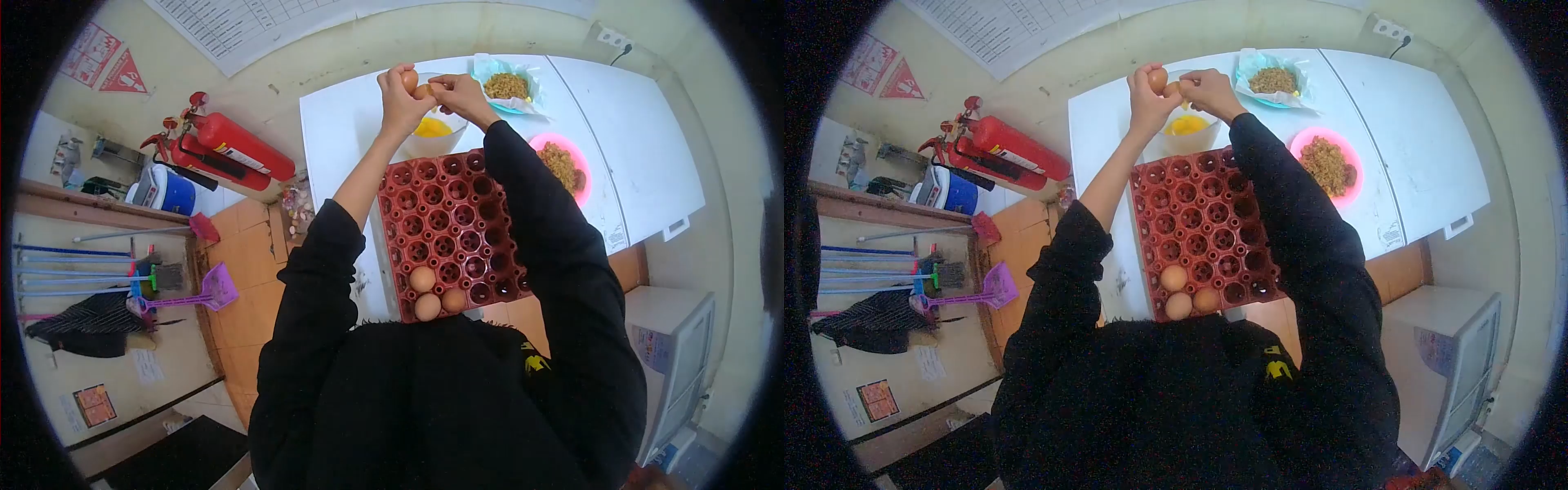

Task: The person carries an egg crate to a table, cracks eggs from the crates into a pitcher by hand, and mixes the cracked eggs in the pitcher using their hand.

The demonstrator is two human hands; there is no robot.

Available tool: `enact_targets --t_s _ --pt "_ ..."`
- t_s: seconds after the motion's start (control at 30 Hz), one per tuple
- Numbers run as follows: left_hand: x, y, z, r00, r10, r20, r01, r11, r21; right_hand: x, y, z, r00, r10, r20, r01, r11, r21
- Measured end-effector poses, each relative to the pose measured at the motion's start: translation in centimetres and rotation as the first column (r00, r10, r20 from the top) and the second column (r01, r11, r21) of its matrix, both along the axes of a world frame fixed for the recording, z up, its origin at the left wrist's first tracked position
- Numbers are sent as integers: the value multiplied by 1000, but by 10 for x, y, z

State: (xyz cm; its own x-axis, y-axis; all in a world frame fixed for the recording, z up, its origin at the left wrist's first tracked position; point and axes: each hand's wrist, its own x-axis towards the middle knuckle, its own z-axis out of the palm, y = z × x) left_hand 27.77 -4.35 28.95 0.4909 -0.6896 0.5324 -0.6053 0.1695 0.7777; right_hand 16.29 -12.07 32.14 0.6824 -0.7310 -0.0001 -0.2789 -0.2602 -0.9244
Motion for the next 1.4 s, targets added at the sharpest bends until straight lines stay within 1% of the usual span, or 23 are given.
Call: enact_targets --t_s 0.1,0.17,0.2,0.27,0.37,0.43,0.47,0.5,0.53,0.63,0.7,0.8,0.83,0.87,0.9,0.97,1.03,1.1,1.13,1.17,1.2,1.23,1.4 --pt "3 2 1 997 -17 72 17 1000 -3 -1 -4 -6 995 0 -103 -18 985 -174" --pt "6 6 5 994 -64 84 63 998 17 -4 -6 -12 993 94 -65 -115 801 -588" --pt "8 10 8 983 -117 144 113 993 38 -7 -5 -13 993 94 -68 -116 802 -586" --pt "9 12 14 965 -167 201 158 986 61 -12 -4 -14 989 130 -69 -137 636 -760" --pt "13 17 19 913 -264 312 236 964 124 -12 3 -11 992 82 -91 -121 536 -835" --pt "18 22 19 908 -188 374 205 979 -5 -7 6 -2 988 133 -74 -134 541 -830" --pt "23 33 25 914 -167 370 176 984 7 -1 14 6 985 150 -79 -168 791 -588" --pt "28 46 35 944 -94 316 99 995 1 8 22 10 981 175 -90 -193 943 -270" --pt "35 61 40 964 -19 265 20 1000 0 22 26 9 959 279 51 -282 956 79" --pt "96 109 38 993 -39 114 37 999 24 67 78 32 918 382 111 -397 871 289" --pt "134 149 49 1000 14 -6 -13 989 145 120 103 18 847 477 233 -527 812 251" --pt "208 181 21 979 121 -165 -96 984 151 199 127 -5 833 483 271 -540 816 205" --pt "239 190 -1 943 193 -271 -139 968 209 215 135 -8 897 440 -45 -441 887 -138" --pt "263 202 -18 893 262 -366 -169 949 268 225 140 -9 919 250 -305 -377 788 -487" --pt "281 219 -31 894 265 -361 -172 947 271 221 143 -6 919 253 -301 -376 789 -486" --pt "299 245 -59 795 283 -537 -179 955 237 179 146 7 815 463 -347 -572 555 -604" --pt "280 264 -50 743 337 -579 -219 939 265 101 161 35 589 609 -531 -806 394 -442" --pt "270 276 -36 692 382 -613 -259 924 283 27 188 60 226 542 -809 -947 316 -53" --pt "271 280 -31 672 333 -662 -194 941 277 -2 189 46 123 616 -778 -972 233 30" --pt "268 280 -25 647 284 -708 -125 955 269 -32 192 24 171 676 -717 -966 259 14" --pt "262 274 -17 650 276 -708 -109 956 272 -50 204 18 188 614 -767 -940 338 40" --pt "257 264 -10 655 264 -708 -97 959 267 -69 209 -2 417 600 -683 -888 427 -168" --pt "205 201 14 482 -64 -874 169 985 22 -87 213 -8 543 606 -581 -803 577 -148"
